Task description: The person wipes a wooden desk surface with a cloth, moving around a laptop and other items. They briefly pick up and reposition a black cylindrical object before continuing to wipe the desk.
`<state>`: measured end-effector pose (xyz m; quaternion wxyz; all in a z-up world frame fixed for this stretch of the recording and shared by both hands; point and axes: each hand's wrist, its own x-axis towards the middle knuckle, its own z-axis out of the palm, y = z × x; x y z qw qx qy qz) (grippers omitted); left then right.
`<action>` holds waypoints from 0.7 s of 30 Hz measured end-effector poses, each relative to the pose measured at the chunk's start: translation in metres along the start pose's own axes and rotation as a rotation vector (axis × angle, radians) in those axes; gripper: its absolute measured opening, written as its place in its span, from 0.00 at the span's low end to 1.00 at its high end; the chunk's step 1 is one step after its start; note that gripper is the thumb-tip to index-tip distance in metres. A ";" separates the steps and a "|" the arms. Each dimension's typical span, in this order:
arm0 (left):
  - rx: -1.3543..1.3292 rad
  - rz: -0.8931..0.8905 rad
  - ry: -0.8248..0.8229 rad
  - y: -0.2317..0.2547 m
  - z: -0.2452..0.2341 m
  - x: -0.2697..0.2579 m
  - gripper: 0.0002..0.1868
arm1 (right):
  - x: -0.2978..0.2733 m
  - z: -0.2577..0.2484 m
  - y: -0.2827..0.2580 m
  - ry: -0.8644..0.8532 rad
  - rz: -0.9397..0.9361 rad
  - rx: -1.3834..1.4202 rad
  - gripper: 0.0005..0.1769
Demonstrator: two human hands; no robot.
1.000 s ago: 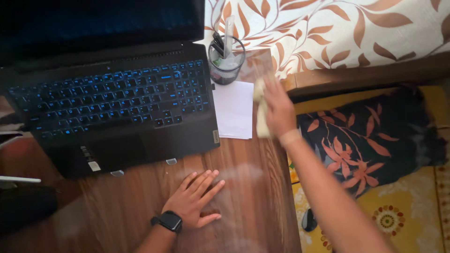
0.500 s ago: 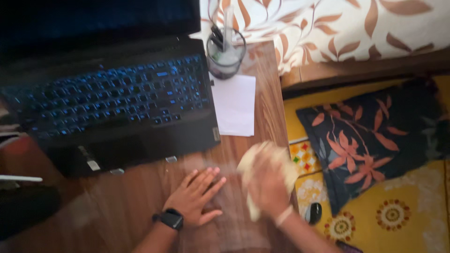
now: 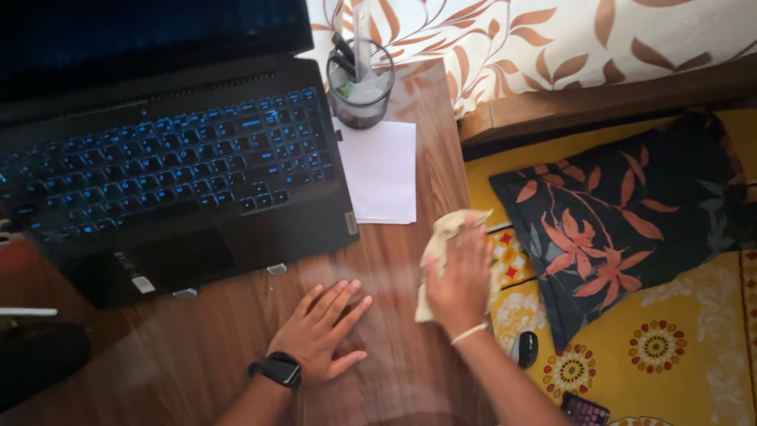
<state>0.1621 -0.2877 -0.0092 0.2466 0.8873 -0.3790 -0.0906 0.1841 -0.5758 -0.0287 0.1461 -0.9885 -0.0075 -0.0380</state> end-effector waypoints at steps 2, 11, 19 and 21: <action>0.015 -0.010 0.007 0.001 -0.001 0.001 0.45 | -0.012 0.003 -0.012 -0.103 -0.074 0.064 0.39; 0.020 -0.005 0.020 0.003 0.002 -0.004 0.45 | 0.023 0.004 0.019 -0.004 0.076 -0.033 0.39; 0.036 -0.015 0.017 0.002 0.001 -0.003 0.44 | 0.010 -0.005 0.023 -0.025 0.123 -0.056 0.42; 0.028 -0.005 0.027 0.001 0.004 -0.002 0.44 | 0.006 -0.001 0.017 -0.016 0.138 -0.016 0.42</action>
